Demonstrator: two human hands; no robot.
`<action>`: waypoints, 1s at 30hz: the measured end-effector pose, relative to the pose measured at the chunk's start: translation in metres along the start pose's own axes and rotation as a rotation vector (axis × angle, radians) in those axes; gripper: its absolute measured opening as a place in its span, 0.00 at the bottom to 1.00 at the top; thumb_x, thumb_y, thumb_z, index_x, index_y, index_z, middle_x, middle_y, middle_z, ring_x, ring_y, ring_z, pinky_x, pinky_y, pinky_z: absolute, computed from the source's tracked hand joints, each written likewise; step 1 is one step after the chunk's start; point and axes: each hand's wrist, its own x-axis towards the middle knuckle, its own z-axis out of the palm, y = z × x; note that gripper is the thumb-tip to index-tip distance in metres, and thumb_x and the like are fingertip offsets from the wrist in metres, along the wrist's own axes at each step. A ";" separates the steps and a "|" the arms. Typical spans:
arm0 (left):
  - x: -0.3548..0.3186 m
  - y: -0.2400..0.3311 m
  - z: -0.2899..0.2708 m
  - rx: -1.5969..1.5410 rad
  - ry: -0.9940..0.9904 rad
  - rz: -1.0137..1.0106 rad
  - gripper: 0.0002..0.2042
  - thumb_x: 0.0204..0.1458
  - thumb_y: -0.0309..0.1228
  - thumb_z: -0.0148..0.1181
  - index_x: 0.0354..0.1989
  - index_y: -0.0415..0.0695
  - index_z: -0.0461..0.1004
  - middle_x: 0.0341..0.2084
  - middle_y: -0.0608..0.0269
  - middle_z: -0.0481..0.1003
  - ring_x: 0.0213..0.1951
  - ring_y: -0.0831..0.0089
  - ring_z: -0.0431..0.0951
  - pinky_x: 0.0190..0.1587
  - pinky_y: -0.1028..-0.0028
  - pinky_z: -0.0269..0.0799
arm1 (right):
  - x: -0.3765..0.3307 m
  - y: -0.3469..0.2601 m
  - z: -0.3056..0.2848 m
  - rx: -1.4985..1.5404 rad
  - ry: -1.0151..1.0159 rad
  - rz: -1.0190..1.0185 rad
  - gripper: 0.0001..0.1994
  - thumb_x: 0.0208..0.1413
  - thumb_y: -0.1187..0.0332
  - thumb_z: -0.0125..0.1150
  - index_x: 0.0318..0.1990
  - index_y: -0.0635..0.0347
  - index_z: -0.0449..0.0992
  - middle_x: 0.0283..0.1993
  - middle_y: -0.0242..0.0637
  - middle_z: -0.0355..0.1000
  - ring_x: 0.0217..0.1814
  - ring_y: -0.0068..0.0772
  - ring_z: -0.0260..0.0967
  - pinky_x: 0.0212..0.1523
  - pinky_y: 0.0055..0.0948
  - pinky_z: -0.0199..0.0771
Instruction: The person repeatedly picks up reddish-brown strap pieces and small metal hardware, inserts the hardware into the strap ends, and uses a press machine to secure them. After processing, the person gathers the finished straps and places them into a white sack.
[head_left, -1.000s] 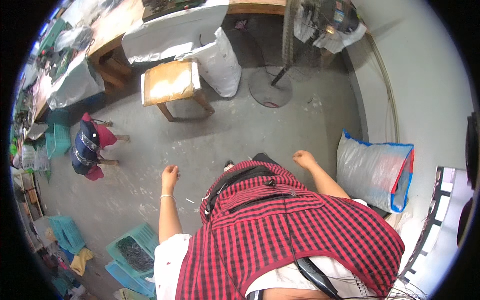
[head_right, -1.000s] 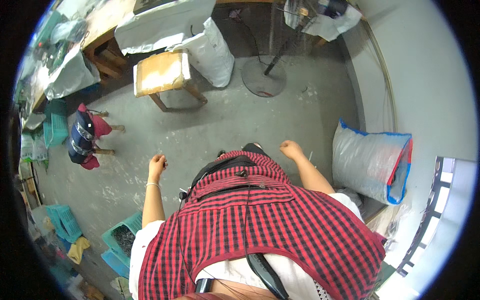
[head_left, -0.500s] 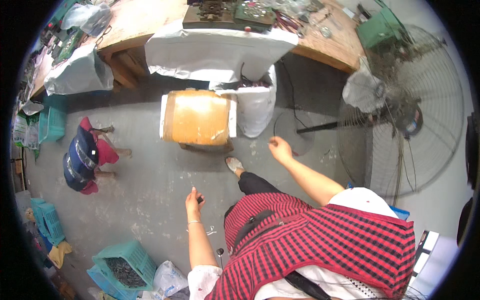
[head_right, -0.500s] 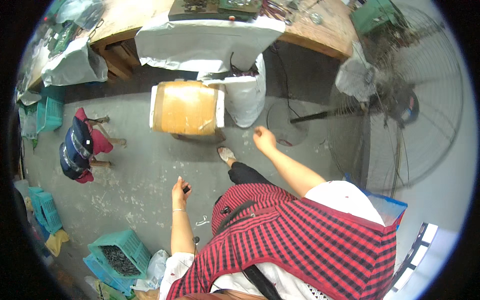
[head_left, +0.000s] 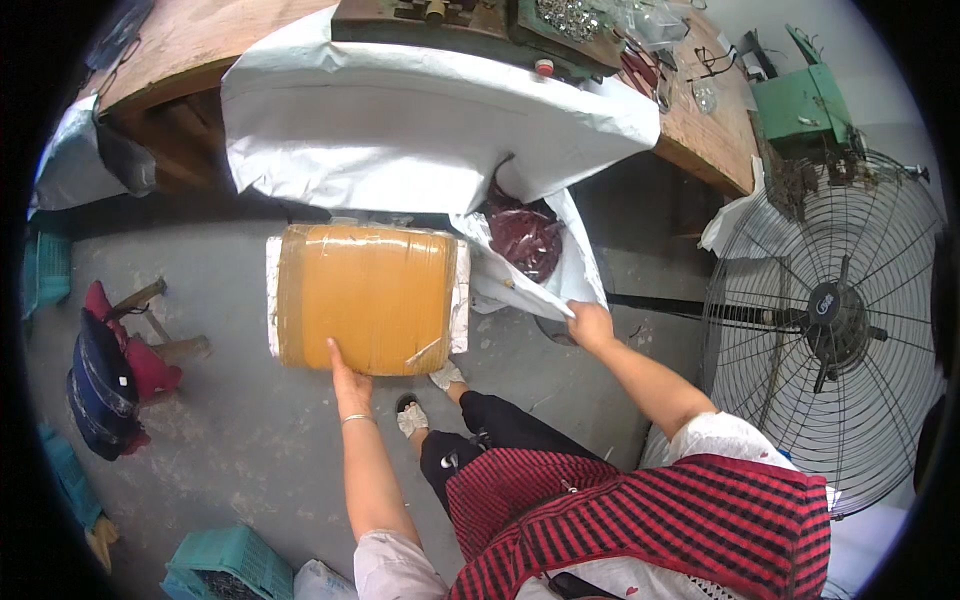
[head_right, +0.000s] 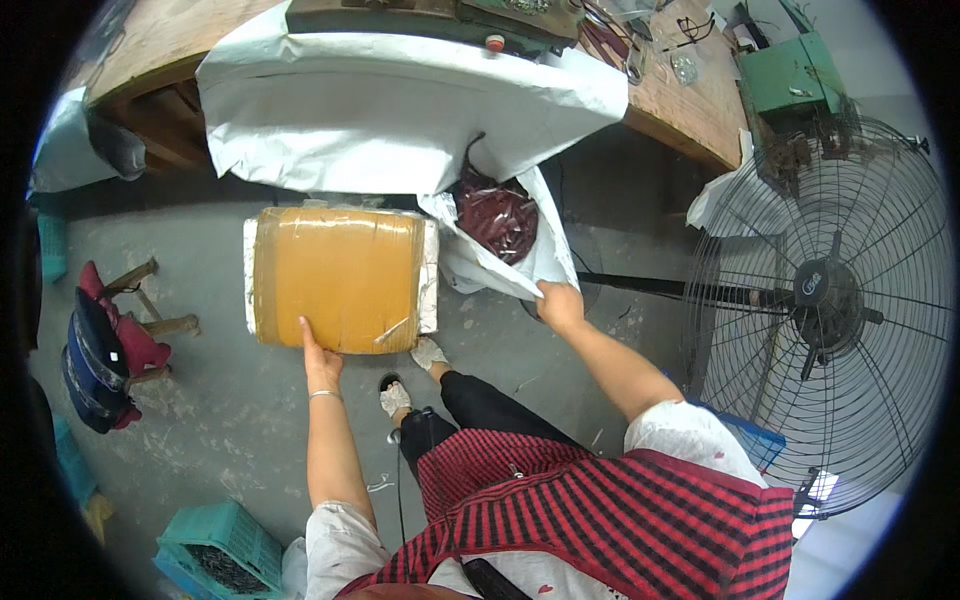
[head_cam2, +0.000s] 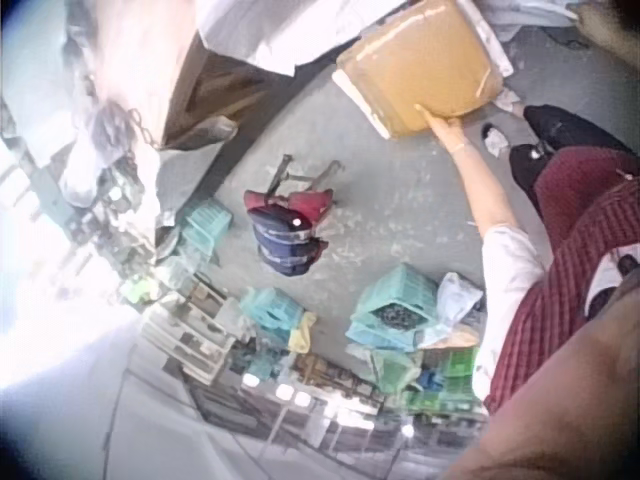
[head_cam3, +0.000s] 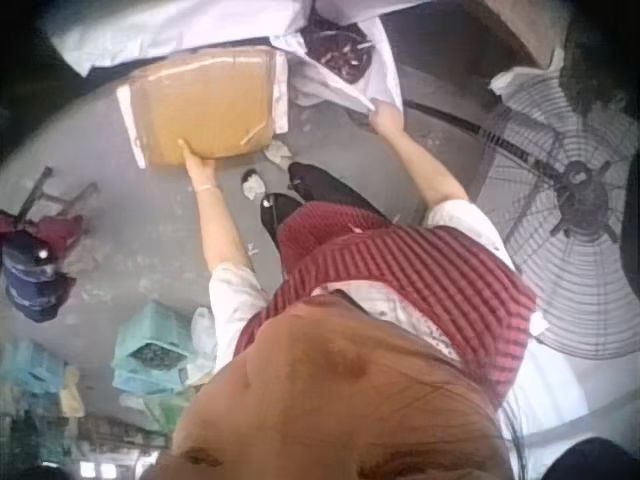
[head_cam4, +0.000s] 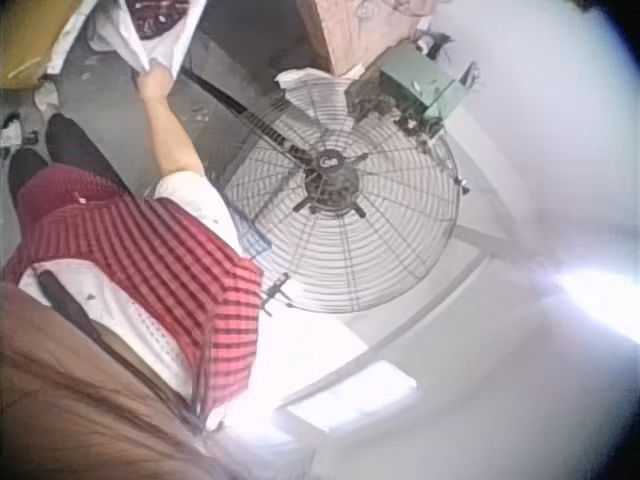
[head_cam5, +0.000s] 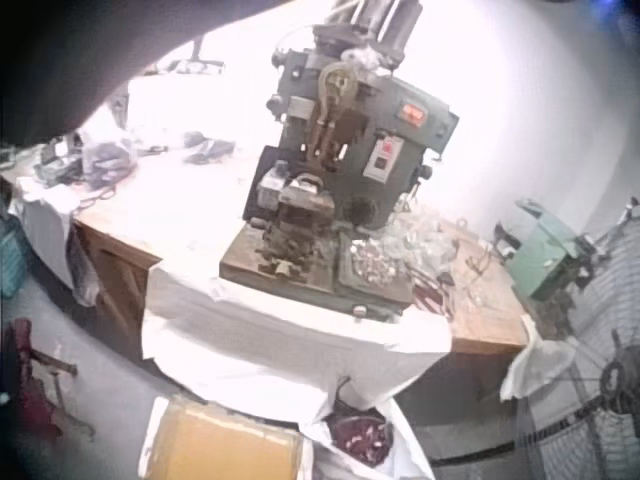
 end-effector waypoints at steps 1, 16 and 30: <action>0.003 0.000 0.004 -0.032 -0.002 0.029 0.42 0.57 0.61 0.62 0.73 0.45 0.60 0.70 0.56 0.63 0.71 0.57 0.61 0.72 0.48 0.56 | -0.006 0.002 0.004 0.008 -0.001 0.063 0.09 0.56 0.60 0.61 0.41 0.49 0.83 0.34 0.50 0.80 0.39 0.57 0.79 0.42 0.54 0.77; -0.108 0.103 -0.086 0.047 0.147 0.374 0.38 0.61 0.55 0.61 0.73 0.46 0.59 0.71 0.57 0.63 0.69 0.58 0.65 0.68 0.54 0.66 | 0.002 -0.048 0.040 0.007 -0.059 0.161 0.13 0.54 0.59 0.61 0.38 0.57 0.84 0.39 0.51 0.81 0.43 0.56 0.79 0.46 0.51 0.79; -0.232 0.121 -0.500 -0.260 0.538 0.292 0.42 0.52 0.66 0.64 0.70 0.53 0.65 0.70 0.64 0.64 0.68 0.58 0.65 0.66 0.53 0.66 | -0.174 -0.008 0.022 -0.290 -0.231 0.136 0.15 0.57 0.54 0.60 0.35 0.55 0.85 0.37 0.50 0.80 0.41 0.54 0.79 0.46 0.51 0.78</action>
